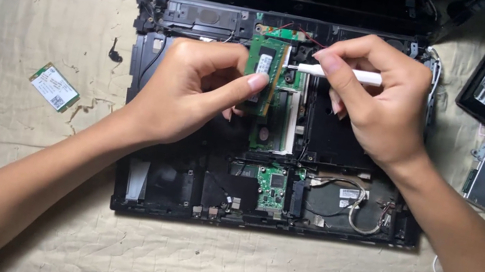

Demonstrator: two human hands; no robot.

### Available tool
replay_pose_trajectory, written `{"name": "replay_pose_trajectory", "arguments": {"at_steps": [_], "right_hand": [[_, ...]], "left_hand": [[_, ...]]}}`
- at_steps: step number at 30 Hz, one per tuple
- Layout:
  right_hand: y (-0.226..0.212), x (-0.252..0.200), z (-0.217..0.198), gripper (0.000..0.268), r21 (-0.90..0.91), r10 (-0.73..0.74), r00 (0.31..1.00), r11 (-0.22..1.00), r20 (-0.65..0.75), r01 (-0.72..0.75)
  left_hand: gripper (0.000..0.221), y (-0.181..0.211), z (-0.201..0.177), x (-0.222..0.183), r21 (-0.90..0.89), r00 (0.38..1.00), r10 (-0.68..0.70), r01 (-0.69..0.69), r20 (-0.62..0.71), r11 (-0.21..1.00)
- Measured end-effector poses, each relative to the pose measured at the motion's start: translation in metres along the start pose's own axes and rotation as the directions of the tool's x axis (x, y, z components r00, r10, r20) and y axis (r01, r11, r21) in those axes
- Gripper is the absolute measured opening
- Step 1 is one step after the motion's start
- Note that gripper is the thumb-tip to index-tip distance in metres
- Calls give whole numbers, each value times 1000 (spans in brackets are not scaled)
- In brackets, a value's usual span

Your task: A person is attempting to install a RAM module and reconnect a small ribbon cable on a laptop motherboard using a plastic tool.

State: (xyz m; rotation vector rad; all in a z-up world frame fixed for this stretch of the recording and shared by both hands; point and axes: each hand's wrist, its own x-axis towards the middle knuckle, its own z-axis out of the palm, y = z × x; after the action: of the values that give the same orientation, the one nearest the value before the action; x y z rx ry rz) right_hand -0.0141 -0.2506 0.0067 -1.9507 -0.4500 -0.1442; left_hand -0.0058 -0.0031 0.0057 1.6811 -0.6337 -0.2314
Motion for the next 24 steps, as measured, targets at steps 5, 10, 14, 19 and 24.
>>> {"name": "replay_pose_trajectory", "arguments": {"at_steps": [5, 10, 14, 19, 24], "right_hand": [[-1, 1, 3, 11, 10, 68, 998, 998, 6, -68], [2, 0, -1, 10, -27, 111, 994, 993, 18, -111], [2, 3, 2, 12, 14, 124, 992, 992, -6, -124], [6, 4, 1, 13, 41, 113, 994, 993, -1, -113], [13, 3, -4, 11, -9, 99, 995, 995, 8, -99]], "left_hand": [[23, -1, -2, -2, -59, 999, 31, -30, 12, 998], [10, -2, 3, -4, -73, 999, 40, -39, 14, 997], [18, -3, 1, -2, 115, 935, 354, -350, -8, 929], [23, -8, 7, -4, 279, 825, 565, -546, 14, 790], [34, -6, 12, -3, 346, 707, 703, -680, 77, 647]]}}
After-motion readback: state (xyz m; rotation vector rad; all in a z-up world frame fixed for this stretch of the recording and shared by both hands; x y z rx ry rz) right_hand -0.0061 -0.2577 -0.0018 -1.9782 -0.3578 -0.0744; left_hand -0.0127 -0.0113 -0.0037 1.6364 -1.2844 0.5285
